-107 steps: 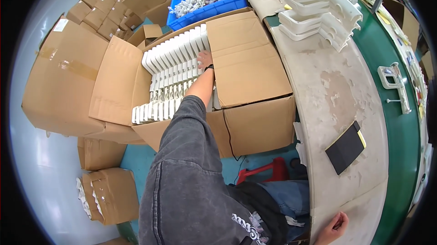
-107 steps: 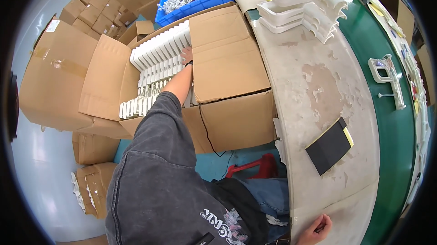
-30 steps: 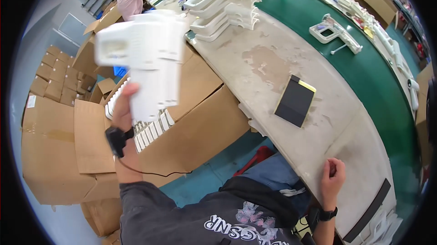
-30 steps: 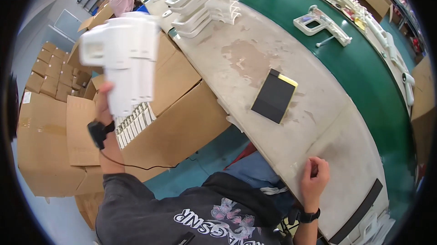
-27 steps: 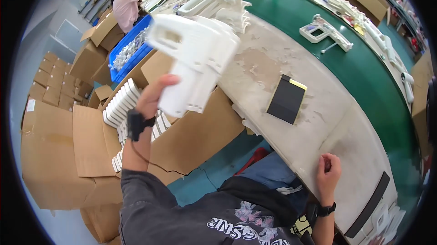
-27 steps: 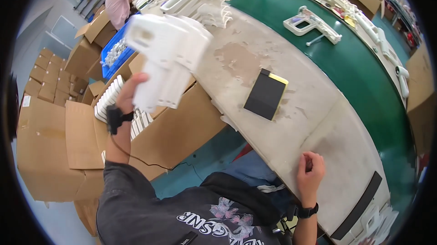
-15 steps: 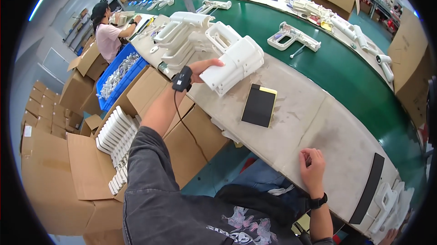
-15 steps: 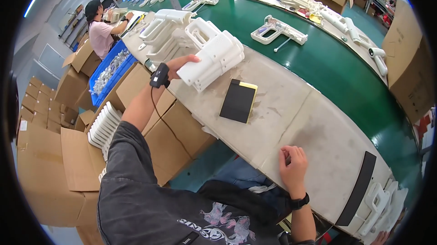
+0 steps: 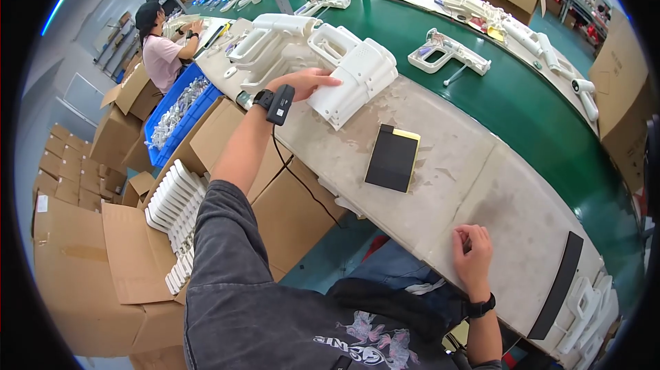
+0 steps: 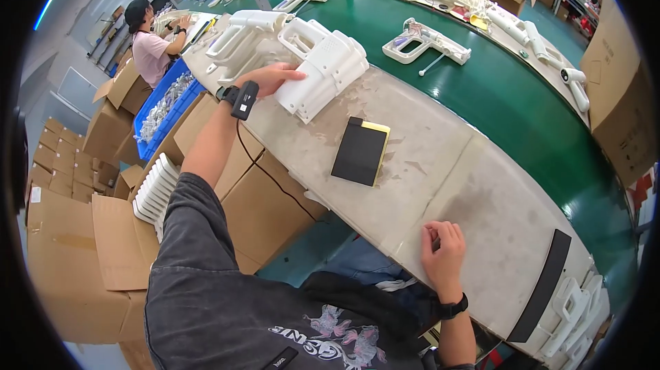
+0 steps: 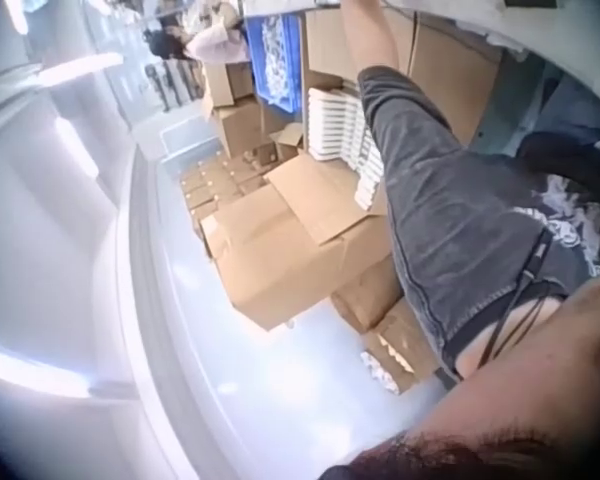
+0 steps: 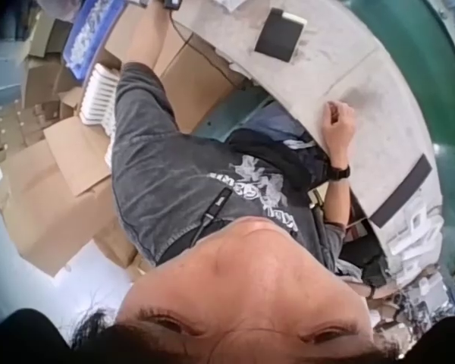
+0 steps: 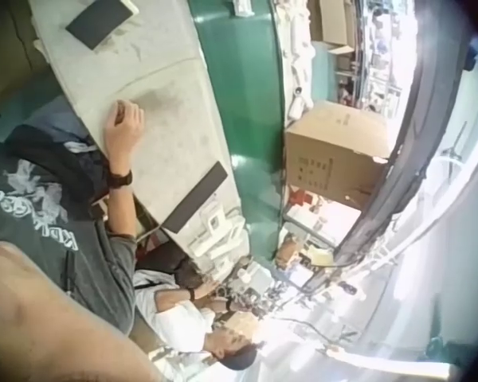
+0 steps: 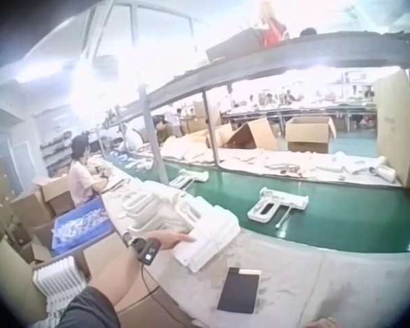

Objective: The person retrieves a white plastic housing from a box, peels the backing from a black adhesive strip, and presses the strip onto the internal motor. They then join the two housing halves together by hand and place the assembled unit onto a conveyor belt.

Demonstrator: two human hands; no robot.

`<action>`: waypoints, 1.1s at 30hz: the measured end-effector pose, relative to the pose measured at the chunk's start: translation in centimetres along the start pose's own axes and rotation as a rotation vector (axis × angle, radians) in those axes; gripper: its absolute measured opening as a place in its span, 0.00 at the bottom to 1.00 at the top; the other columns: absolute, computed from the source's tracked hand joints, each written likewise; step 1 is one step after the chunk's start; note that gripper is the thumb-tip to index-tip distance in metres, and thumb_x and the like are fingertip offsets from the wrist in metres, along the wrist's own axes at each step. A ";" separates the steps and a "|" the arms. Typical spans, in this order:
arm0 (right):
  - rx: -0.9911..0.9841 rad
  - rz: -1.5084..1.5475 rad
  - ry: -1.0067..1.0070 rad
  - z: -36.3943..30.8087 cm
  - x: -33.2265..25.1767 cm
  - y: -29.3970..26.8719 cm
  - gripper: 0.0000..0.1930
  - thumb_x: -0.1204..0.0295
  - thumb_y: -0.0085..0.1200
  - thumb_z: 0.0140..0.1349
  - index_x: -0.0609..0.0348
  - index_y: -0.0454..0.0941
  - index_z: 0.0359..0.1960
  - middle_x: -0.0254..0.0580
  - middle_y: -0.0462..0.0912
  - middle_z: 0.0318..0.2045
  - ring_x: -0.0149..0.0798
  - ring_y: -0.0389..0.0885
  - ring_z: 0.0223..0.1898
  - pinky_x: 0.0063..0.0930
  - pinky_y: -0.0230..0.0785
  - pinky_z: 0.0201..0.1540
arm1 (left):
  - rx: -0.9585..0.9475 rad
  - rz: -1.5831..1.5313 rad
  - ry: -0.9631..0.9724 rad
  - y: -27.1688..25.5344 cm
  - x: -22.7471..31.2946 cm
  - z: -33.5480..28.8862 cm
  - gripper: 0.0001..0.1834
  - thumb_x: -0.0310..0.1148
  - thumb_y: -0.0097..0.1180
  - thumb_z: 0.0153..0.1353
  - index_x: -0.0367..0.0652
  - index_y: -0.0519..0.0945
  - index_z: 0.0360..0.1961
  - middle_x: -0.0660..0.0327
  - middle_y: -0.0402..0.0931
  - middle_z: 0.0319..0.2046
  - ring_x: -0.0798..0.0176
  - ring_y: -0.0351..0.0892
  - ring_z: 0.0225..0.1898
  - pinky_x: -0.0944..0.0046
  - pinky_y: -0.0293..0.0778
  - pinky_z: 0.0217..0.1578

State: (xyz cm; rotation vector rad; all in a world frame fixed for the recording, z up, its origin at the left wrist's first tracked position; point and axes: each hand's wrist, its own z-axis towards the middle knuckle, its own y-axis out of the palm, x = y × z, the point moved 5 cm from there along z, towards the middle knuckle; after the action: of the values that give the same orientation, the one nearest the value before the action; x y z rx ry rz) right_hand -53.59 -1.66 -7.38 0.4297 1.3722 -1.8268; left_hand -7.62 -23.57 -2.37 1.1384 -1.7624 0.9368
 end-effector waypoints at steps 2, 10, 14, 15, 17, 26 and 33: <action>0.002 -0.005 -0.005 0.0 0.0 -0.1 0.03 0.81 0.60 0.59 0.61 0.80 0.33 0.40 0.76 0.24 0.41 0.72 0.28 0.33 0.65 0.32 | -0.011 0.046 0.027 0.0 0.2 -0.2 0.38 0.51 0.62 0.67 0.34 0.68 0.68 0.55 0.74 0.63 0.60 0.75 0.61 0.62 0.67 0.64; -0.063 0.013 -0.005 0.0 0.0 0.8 0.03 0.80 0.59 0.61 0.61 0.79 0.35 0.41 0.75 0.26 0.39 0.72 0.28 0.31 0.65 0.31 | 0.345 0.171 0.076 -6.2 -4.3 -11.5 0.35 0.59 0.50 0.72 0.39 0.75 0.64 0.58 0.77 0.59 0.60 0.77 0.58 0.58 0.71 0.59; -0.070 0.013 0.077 -0.4 0.2 0.9 0.02 0.79 0.58 0.63 0.62 0.78 0.36 0.41 0.74 0.27 0.39 0.73 0.29 0.31 0.64 0.32 | 0.612 0.180 -0.005 -13.4 -11.6 -21.6 0.29 0.55 0.54 0.71 0.39 0.81 0.57 0.58 0.84 0.47 0.62 0.85 0.42 0.62 0.79 0.46; -0.115 0.031 0.054 -0.4 -0.1 1.1 0.02 0.79 0.58 0.63 0.62 0.78 0.36 0.41 0.74 0.27 0.39 0.73 0.29 0.31 0.64 0.32 | 0.732 0.184 0.049 -15.6 -13.8 -23.5 0.26 0.51 0.58 0.69 0.37 0.81 0.53 0.59 0.85 0.41 0.62 0.86 0.35 0.62 0.81 0.40; -0.084 -0.064 0.171 -0.8 0.3 0.6 0.02 0.77 0.57 0.67 0.62 0.78 0.37 0.39 0.73 0.27 0.35 0.70 0.28 0.28 0.61 0.30 | 0.957 0.296 -0.094 -21.5 -19.9 -29.2 0.28 0.52 0.62 0.65 0.36 0.81 0.51 0.56 0.85 0.41 0.58 0.86 0.39 0.58 0.80 0.43; -0.120 -0.100 0.135 -1.1 2.1 1.6 0.04 0.75 0.55 0.70 0.64 0.78 0.40 0.33 0.71 0.28 0.28 0.64 0.26 0.24 0.56 0.28 | 1.191 0.696 -1.166 -28.1 -41.9 -44.8 0.53 0.78 0.59 0.48 0.31 0.86 0.47 0.43 0.82 0.52 0.47 0.82 0.55 0.55 0.76 0.54; -0.104 -0.166 0.140 -1.5 3.6 1.4 0.04 0.76 0.55 0.70 0.65 0.78 0.40 0.35 0.73 0.30 0.28 0.65 0.26 0.23 0.56 0.28 | 1.401 -0.070 -1.498 -23.7 -47.7 -37.7 0.63 0.77 0.55 0.48 0.32 0.55 0.67 0.43 0.52 0.70 0.45 0.53 0.71 0.51 0.54 0.68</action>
State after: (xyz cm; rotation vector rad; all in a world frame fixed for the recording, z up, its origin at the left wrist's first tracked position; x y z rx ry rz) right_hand -55.07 -1.84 -11.19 0.4061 1.6330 -1.8766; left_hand 35.73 18.21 -27.56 3.4192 -1.8267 1.4471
